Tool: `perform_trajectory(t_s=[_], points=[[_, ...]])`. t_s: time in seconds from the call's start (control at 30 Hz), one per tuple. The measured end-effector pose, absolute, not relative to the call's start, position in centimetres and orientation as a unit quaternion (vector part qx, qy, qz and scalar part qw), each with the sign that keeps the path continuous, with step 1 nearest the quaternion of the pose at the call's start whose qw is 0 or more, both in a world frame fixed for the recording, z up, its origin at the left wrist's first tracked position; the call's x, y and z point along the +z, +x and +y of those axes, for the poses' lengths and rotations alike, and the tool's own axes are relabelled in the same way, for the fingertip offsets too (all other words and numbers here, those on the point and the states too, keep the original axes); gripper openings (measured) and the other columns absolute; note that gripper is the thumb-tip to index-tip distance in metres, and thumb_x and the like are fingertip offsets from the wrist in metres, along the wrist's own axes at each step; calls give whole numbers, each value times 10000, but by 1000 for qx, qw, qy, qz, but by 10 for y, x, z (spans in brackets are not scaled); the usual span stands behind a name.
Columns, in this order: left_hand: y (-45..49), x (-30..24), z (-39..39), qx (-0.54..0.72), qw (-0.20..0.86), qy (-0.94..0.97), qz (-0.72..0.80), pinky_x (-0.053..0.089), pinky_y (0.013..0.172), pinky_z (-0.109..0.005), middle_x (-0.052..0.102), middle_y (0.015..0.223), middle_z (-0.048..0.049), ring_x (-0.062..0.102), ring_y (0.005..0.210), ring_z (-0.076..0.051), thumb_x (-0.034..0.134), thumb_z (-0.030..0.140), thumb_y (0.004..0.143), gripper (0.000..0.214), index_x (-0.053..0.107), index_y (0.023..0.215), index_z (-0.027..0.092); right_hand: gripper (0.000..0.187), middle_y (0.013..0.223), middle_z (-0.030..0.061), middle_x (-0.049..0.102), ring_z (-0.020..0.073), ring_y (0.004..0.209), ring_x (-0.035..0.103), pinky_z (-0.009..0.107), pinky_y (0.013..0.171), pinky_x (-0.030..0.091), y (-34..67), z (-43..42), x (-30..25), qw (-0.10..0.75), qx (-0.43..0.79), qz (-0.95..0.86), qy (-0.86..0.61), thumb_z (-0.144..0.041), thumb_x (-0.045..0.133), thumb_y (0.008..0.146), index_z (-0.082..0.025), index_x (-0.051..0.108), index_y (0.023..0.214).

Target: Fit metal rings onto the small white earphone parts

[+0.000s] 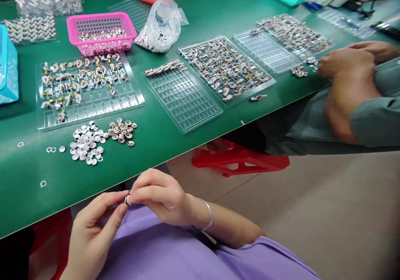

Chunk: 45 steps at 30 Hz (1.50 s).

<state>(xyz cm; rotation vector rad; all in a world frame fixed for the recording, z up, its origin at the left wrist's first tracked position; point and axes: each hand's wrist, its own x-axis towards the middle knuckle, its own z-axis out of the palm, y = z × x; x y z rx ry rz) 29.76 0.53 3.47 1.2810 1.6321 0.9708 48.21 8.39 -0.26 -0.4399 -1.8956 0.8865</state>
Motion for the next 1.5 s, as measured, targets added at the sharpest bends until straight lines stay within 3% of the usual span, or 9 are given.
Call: perform_trajectory(t_s=[0.2, 0.47, 0.77, 1.07, 1.23, 1.5], points=[[298, 35, 5, 404, 389, 530, 636, 607, 680, -213, 798, 940, -49, 751, 824, -197, 741, 334, 841, 153, 806, 959, 262, 78, 904, 69, 727, 135, 839, 696, 240, 766, 614, 480, 78, -4, 469, 455, -724, -222, -180, 626, 961, -155, 681, 1010], [297, 31, 2, 425, 378, 534, 626, 597, 747, -206, 795, 967, -24, 742, 853, -177, 763, 281, 830, 158, 806, 982, 299, 85, 879, 74, 747, 140, 820, 701, 244, 749, 612, 477, 76, -7, 473, 475, -702, -243, -223, 675, 937, -149, 688, 978], [297, 31, 3, 418, 400, 497, 646, 585, 630, -179, 793, 947, -16, 744, 784, -167, 765, 349, 827, 163, 806, 981, 314, 88, 899, 64, 727, 122, 803, 706, 217, 743, 616, 477, 73, -9, 471, 490, -691, -244, -231, 669, 944, -160, 719, 961], [298, 29, 0, 432, 369, 546, 616, 584, 757, -190, 786, 984, 3, 734, 864, -157, 752, 233, 844, 199, 785, 1020, 319, 73, 846, 56, 741, 125, 784, 688, 227, 725, 589, 472, 72, -12, 495, 531, -641, -250, -203, 742, 884, -151, 721, 931], [300, 30, 0, 431, 366, 555, 610, 568, 767, -157, 783, 976, 26, 730, 855, -128, 743, 206, 854, 229, 767, 1041, 335, 140, 867, 38, 700, 112, 775, 685, 214, 702, 591, 468, 66, -15, 471, 655, -531, -260, -261, 783, 847, -158, 715, 913], [295, 32, 4, 397, 322, 603, 612, 555, 704, -143, 737, 942, 38, 705, 788, -92, 628, 183, 917, 236, 709, 1092, 319, 311, 776, -13, 719, 89, 709, 686, 223, 733, 574, 464, 70, -17, 328, 878, -256, -239, -321, 907, 695, -150, 705, 857]])
